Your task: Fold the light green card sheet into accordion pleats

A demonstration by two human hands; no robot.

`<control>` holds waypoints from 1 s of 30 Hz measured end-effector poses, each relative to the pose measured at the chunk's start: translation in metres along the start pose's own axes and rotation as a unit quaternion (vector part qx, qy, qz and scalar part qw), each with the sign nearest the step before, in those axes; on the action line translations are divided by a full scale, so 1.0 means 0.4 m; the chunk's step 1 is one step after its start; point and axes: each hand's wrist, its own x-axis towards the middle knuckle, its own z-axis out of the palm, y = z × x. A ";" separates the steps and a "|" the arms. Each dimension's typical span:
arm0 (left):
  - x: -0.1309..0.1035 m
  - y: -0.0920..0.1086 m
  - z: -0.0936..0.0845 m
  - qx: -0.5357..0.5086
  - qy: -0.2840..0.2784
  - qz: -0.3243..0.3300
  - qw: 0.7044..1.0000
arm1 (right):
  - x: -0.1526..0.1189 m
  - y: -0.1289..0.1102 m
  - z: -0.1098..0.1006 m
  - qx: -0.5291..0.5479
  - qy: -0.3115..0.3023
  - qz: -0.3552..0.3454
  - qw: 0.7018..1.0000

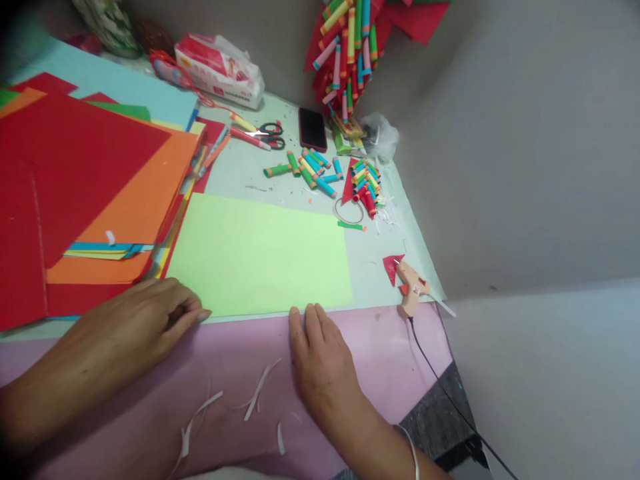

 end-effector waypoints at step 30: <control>-0.032 0.000 0.002 0.045 -0.002 0.010 0.999 | 0.031 -0.021 -0.007 0.012 -0.012 -0.036 0.999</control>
